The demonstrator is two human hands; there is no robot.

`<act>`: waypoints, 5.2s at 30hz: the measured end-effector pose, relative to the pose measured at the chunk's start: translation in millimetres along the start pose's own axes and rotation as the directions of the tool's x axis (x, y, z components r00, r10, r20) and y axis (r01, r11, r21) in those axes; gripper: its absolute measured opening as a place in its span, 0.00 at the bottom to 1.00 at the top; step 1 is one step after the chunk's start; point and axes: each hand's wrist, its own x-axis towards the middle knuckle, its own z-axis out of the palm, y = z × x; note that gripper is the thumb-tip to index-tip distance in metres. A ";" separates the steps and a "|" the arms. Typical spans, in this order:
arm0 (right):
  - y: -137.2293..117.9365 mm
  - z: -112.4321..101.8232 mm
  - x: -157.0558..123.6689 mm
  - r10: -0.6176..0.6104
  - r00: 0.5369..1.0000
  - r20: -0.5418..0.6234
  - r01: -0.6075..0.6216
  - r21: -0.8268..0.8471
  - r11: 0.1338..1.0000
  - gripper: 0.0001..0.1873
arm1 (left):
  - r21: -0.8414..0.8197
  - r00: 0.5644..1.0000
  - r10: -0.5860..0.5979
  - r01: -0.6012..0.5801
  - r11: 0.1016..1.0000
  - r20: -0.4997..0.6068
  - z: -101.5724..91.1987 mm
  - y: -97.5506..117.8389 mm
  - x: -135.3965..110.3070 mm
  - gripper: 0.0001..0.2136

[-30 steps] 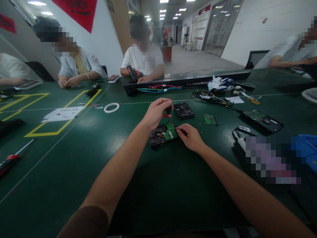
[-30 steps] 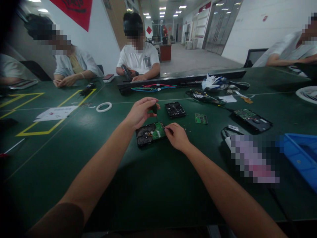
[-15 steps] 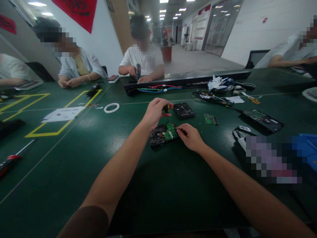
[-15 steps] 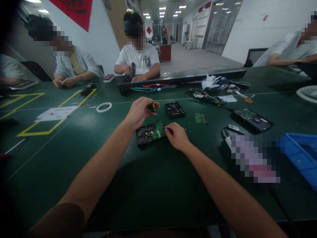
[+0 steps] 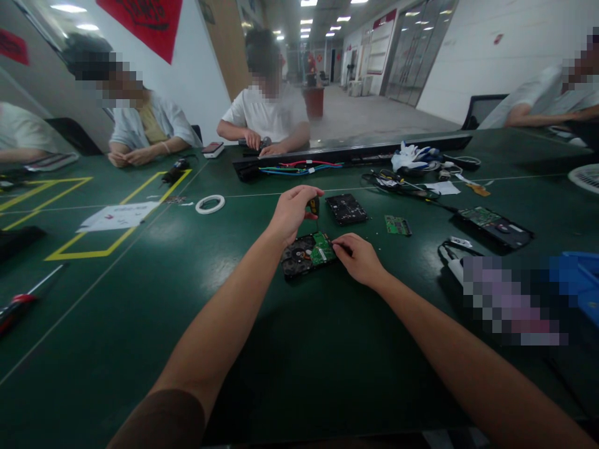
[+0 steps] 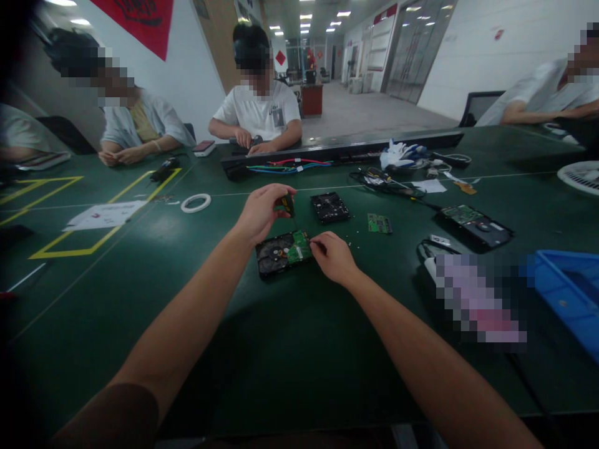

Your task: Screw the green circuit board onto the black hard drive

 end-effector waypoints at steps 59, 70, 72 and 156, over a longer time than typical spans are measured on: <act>-0.6 -0.2 0.0 -0.029 1.000 -0.001 0.029 -0.008 1.000 0.11 | -0.092 0.999 -0.022 0.025 0.995 0.028 4.6 -1.6 -2.0 0.06; -1.0 0.5 -0.1 -0.018 1.000 -0.011 0.018 0.009 1.000 0.10 | -0.029 0.998 -0.013 0.015 0.999 0.058 0.3 -3.0 -0.4 0.08; -0.7 0.8 0.0 -0.021 1.000 -0.010 0.021 0.012 1.000 0.10 | -0.036 0.998 -0.019 0.021 0.999 0.059 0.4 -1.8 -0.6 0.08; 0.2 0.1 -0.4 -0.011 1.000 0.004 0.011 -0.002 1.000 0.11 | -0.022 0.995 -0.042 0.045 0.999 0.094 1.4 3.7 -3.8 0.11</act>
